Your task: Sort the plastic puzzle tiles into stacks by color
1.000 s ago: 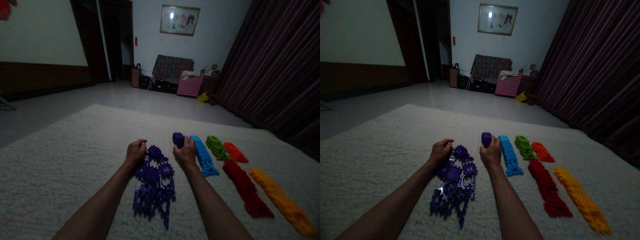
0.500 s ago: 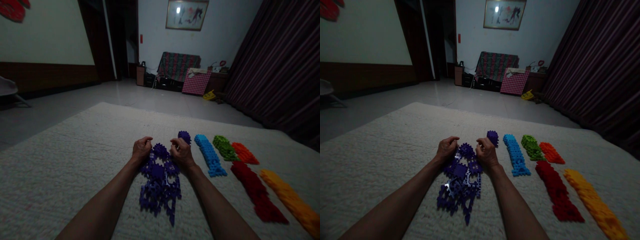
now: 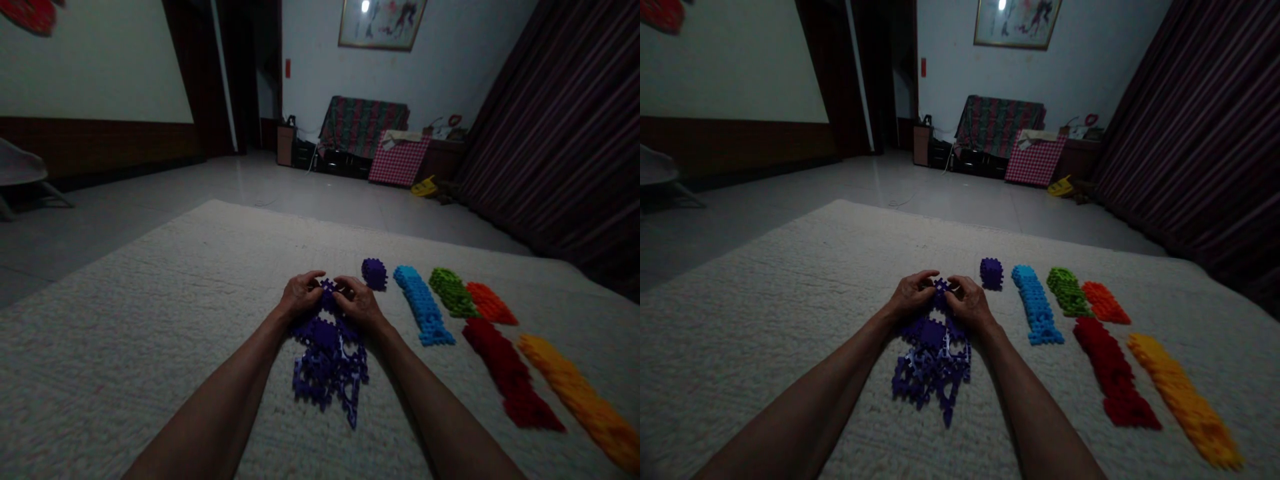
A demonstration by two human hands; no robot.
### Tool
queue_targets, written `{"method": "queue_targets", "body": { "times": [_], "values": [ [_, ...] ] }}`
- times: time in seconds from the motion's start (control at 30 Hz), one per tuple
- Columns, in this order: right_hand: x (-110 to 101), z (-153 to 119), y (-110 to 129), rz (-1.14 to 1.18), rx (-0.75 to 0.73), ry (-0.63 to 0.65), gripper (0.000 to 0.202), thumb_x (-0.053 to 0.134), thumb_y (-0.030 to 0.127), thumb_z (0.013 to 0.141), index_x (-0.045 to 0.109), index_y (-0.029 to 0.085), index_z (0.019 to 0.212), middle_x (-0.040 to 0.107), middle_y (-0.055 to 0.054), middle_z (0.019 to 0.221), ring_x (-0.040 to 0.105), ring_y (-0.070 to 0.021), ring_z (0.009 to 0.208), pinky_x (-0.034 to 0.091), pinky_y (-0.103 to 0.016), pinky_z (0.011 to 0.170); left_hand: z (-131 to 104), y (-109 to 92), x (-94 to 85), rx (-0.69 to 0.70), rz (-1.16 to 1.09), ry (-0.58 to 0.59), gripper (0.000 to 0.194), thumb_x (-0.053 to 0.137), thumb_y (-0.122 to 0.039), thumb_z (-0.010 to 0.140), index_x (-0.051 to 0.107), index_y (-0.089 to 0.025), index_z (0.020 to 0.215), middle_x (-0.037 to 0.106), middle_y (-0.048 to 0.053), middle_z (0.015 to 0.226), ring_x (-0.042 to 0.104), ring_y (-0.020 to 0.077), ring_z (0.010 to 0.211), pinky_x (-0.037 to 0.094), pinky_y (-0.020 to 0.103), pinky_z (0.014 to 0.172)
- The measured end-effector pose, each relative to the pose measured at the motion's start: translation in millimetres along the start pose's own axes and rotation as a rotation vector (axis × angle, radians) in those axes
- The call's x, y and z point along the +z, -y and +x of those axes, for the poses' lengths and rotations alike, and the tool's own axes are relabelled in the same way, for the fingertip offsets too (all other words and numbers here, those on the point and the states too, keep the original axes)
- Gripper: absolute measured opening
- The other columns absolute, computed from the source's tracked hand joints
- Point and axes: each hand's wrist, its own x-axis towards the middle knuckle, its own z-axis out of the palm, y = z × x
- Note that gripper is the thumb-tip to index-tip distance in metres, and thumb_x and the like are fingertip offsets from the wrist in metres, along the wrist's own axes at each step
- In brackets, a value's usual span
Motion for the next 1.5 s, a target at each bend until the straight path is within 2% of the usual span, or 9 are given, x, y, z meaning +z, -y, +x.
{"method": "queue_targets", "body": {
  "times": [0.1, 0.2, 0.3, 0.47, 0.73, 1.03, 1.3, 1.4, 1.5],
  "values": [
    [-0.7, 0.6, 4.0, 0.142, 0.044, -0.028, 0.038, 0.064, 0.037, 0.077, 0.071, 0.017, 0.109, 0.074, -0.010, 0.100, 0.068, -0.0206, 0.081, 0.056, -0.034, 0.074, 1.2, 1.6, 0.9, -0.042, -0.173, -0.016, 0.048, 0.062, -0.014, 0.072, 0.073, -0.018, 0.118, 0.076, 0.003, 0.088, 0.066, 0.0140, 0.069, 0.054, 0.026, 0.070],
    [-4.4, 1.3, 11.0, 0.253, 0.093, -0.033, 0.033, 0.060, 0.041, 0.080, 0.072, 0.018, 0.101, 0.075, -0.008, 0.099, 0.069, -0.0224, 0.089, 0.055, -0.034, 0.077, 2.3, 2.5, 3.0, -0.082, -0.314, -0.023, 0.038, 0.062, -0.019, 0.073, 0.077, -0.015, 0.108, 0.077, 0.006, 0.090, 0.067, 0.0154, 0.070, 0.055, 0.028, 0.070],
    [-7.8, 1.6, 17.8, 0.285, 0.117, -0.034, 0.031, 0.059, 0.042, 0.080, 0.074, 0.018, 0.092, 0.075, -0.007, 0.093, 0.068, -0.0225, 0.087, 0.054, -0.034, 0.077, 3.5, 3.0, 5.0, -0.097, -0.391, -0.050, 0.031, 0.064, -0.022, 0.073, 0.078, -0.016, 0.100, 0.077, 0.006, 0.088, 0.069, 0.0172, 0.074, 0.057, 0.030, 0.074],
    [-11.5, 3.0, 24.5, 0.322, 0.145, -0.022, 0.034, 0.060, 0.048, 0.082, 0.075, 0.018, 0.090, 0.072, -0.005, 0.086, 0.066, -0.0219, 0.083, 0.051, -0.032, 0.074, 6.1, 0.0, 7.2, -0.096, -0.435, -0.113, 0.027, 0.066, -0.020, 0.072, 0.078, -0.018, 0.096, 0.078, 0.005, 0.092, 0.071, 0.0192, 0.087, 0.057, 0.033, 0.085],
    [-21.3, 5.6, 27.5, 0.291, 0.159, 0.114, 0.040, 0.056, 0.055, 0.086, 0.071, 0.018, 0.081, 0.065, -0.001, 0.071, 0.058, -0.0167, 0.069, 0.044, -0.027, 0.062, 3.8, -13.1, 8.9, -0.011, -0.419, -0.086, 0.025, 0.064, -0.016, 0.072, 0.079, -0.018, 0.092, 0.079, 0.005, 0.094, 0.071, 0.0198, 0.092, 0.055, 0.035, 0.093],
    [-18.7, 10.6, 25.0, 0.250, 0.065, 0.183, 0.032, 0.070, 0.048, 0.076, 0.072, 0.020, 0.090, 0.074, -0.005, 0.093, 0.065, -0.0217, 0.088, 0.047, -0.033, 0.077, 3.0, -10.4, 8.8, 0.045, -0.425, -0.071, 0.028, 0.064, -0.022, 0.071, 0.080, -0.019, 0.094, 0.079, 0.005, 0.092, 0.072, 0.0202, 0.087, 0.057, 0.034, 0.086],
    [-13.2, 9.5, 19.3, 0.316, 0.086, 0.226, 0.045, 0.075, 0.045, 0.071, 0.065, 0.020, 0.107, 0.070, -0.007, 0.104, 0.065, -0.0223, 0.096, 0.050, -0.035, 0.080, 1.3, -12.6, 12.0, 0.058, -0.404, -0.046, 0.030, 0.062, -0.023, 0.073, 0.078, -0.019, 0.098, 0.080, 0.007, 0.100, 0.073, 0.0223, 0.095, 0.057, 0.037, 0.092],
    [-15.6, 10.4, 15.7, 0.253, 0.118, 0.087, 0.060, 0.077, 0.043, 0.069, 0.059, 0.020, 0.121, 0.069, -0.009, 0.110, 0.065, -0.0235, 0.099, 0.052, -0.036, 0.080, 1.7, -15.1, 11.5, 0.085, -0.316, -0.121, 0.034, 0.064, -0.022, 0.073, 0.077, -0.019, 0.104, 0.078, 0.008, 0.108, 0.072, 0.0228, 0.101, 0.057, 0.036, 0.092],
    [-24.6, 8.5, 4.3, -0.003, 0.150, -0.230, 0.060, 0.074, 0.045, 0.070, 0.060, 0.017, 0.121, 0.064, -0.014, 0.114, 0.063, -0.0265, 0.100, 0.053, -0.041, 0.085, 5.1, -12.5, 7.9, 0.029, -0.261, -0.257, 0.034, 0.063, -0.022, 0.074, 0.075, -0.019, 0.106, 0.078, 0.009, 0.108, 0.073, 0.0221, 0.098, 0.058, 0.035, 0.088]
  ]
}}
